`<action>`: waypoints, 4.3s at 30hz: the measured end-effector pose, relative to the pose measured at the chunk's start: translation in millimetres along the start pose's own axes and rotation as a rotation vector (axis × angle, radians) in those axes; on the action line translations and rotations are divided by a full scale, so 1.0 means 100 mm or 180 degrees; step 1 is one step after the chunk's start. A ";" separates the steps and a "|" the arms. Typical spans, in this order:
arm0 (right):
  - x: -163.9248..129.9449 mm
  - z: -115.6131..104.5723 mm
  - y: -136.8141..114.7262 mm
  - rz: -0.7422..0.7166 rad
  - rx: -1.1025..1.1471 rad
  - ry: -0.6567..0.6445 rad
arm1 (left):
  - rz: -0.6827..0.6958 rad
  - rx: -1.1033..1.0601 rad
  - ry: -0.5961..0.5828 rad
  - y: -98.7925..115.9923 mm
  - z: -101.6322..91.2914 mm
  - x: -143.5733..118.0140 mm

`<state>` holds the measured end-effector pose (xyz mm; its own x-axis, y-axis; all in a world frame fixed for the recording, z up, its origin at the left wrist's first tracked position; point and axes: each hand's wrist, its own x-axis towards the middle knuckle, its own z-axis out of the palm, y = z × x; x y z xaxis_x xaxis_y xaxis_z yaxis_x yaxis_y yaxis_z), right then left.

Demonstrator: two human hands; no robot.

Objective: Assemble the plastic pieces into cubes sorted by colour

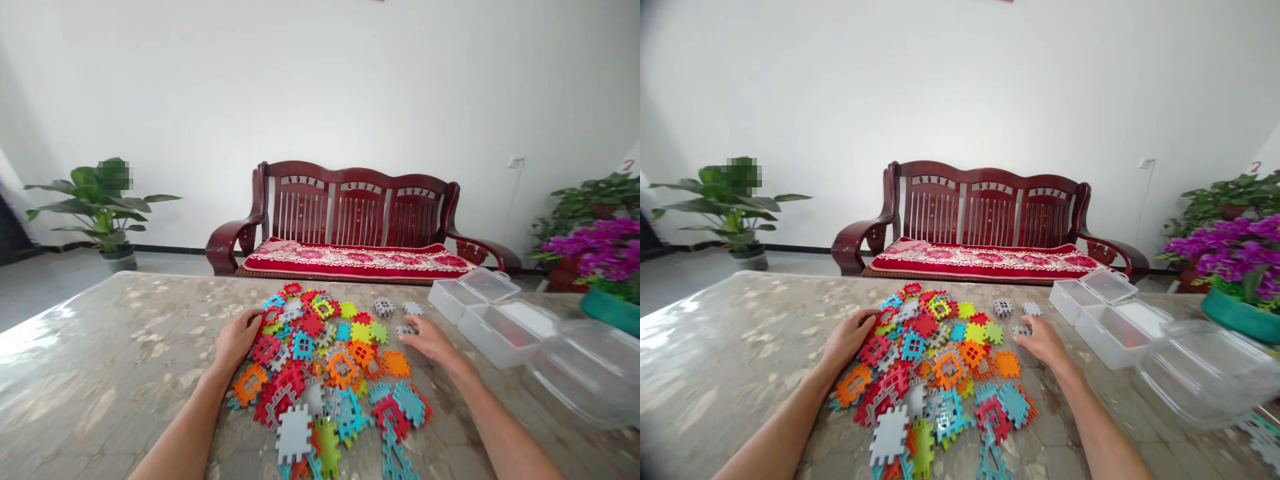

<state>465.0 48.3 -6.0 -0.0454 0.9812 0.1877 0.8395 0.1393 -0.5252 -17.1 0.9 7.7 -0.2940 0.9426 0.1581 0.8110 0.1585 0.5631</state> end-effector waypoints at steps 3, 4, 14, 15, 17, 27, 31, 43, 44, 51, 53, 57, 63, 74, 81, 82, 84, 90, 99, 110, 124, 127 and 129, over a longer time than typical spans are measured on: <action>-0.06 -0.05 -0.13 -0.0200 -0.0636 -0.0102 | -0.0001 0.0003 -0.0009 -0.03 0.02 0.02; -0.08 -0.06 -0.17 -0.0229 -0.0769 -0.0129 | 0.0000 0.0011 -0.0008 -0.04 0.03 0.03; -0.13 -0.05 -0.34 -0.0159 -0.0986 0.0034 | -0.0011 0.0093 0.0022 -0.04 0.02 0.03; -0.11 -0.05 -0.32 -0.0119 -0.0917 0.0053 | -0.0009 0.0087 0.0021 -0.05 0.03 0.03; -0.04 -0.10 -0.28 0.0013 -0.0752 0.0145 | 0.0020 0.0062 0.0019 -0.06 0.03 0.04; 0.57 -0.34 -0.03 0.0507 -0.0715 0.0595 | 0.0029 0.0000 0.0000 -0.10 0.06 0.06; 0.61 -0.29 0.05 0.0384 -0.0582 0.0600 | 0.0055 -0.0014 0.0009 -0.13 0.07 0.07; -0.39 0.11 -0.53 -0.0432 0.1126 0.0130 | 0.0008 0.0051 0.0090 0.07 -0.04 -0.05; -0.47 0.16 -0.58 -0.0444 0.1161 0.0063 | 0.0001 0.0058 0.0101 0.07 -0.04 -0.06; -0.52 0.21 -0.56 -0.0087 0.1546 0.0244 | 0.0017 0.0040 0.0080 0.05 -0.01 -0.04; -0.49 0.19 -0.52 -0.0059 0.1603 0.0261 | 0.0007 0.0068 0.0098 0.06 -0.02 -0.05; -0.46 0.19 -0.51 0.0014 0.1633 0.0237 | -0.0004 0.0099 0.0119 0.09 -0.04 -0.08; -0.47 0.18 -0.54 0.0087 0.1809 0.0234 | 0.0032 0.0106 0.0068 0.09 -0.03 -0.07; -0.50 0.13 -0.64 -0.0407 0.1397 0.0186 | -0.0049 0.0043 0.0086 0.09 -0.03 -0.06; -0.43 0.08 -1.24 -0.1695 0.0659 -0.1129 | -0.0004 -0.0006 0.0100 0.09 -0.04 -0.07; -0.42 0.10 -1.32 -0.1815 0.0494 -0.1312 | -0.0008 -0.0022 0.0088 0.09 -0.04 -0.07; -0.39 0.14 -1.43 -0.2010 0.0222 -0.1499 | -0.0025 -0.0046 0.0057 0.09 -0.04 -0.07; -0.33 0.27 -1.48 -0.2229 0.0166 -0.1410 | -0.0019 -0.0080 0.0067 0.08 -0.03 -0.06; -0.29 0.28 -1.28 -0.1574 0.0535 -0.0774 | 0.0011 0.0015 0.0082 0.05 -0.01 -0.03; -0.22 -0.17 -0.58 -0.0451 0.0964 -0.0148 | -0.0059 0.0077 0.0024 0.04 -0.01 -0.01; -0.13 -0.25 -0.13 0.0250 -0.0005 0.0032 | -0.0003 0.0136 -0.0030 -0.03 0.02 0.02; -0.17 -0.26 -0.12 0.0393 -0.0413 0.0274 | -0.0047 0.0168 -0.0016 -0.02 0.01 0.02; -0.20 -0.23 -0.16 0.0445 -0.0515 0.0285 | -0.0063 0.0174 -0.0024 -0.01 0.01 0.02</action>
<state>464.9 23.2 18.2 0.1194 0.9727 0.1991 0.9105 -0.0274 -0.4126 -18.2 2.7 6.8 -0.3066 0.9413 0.1412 0.8316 0.1928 0.5208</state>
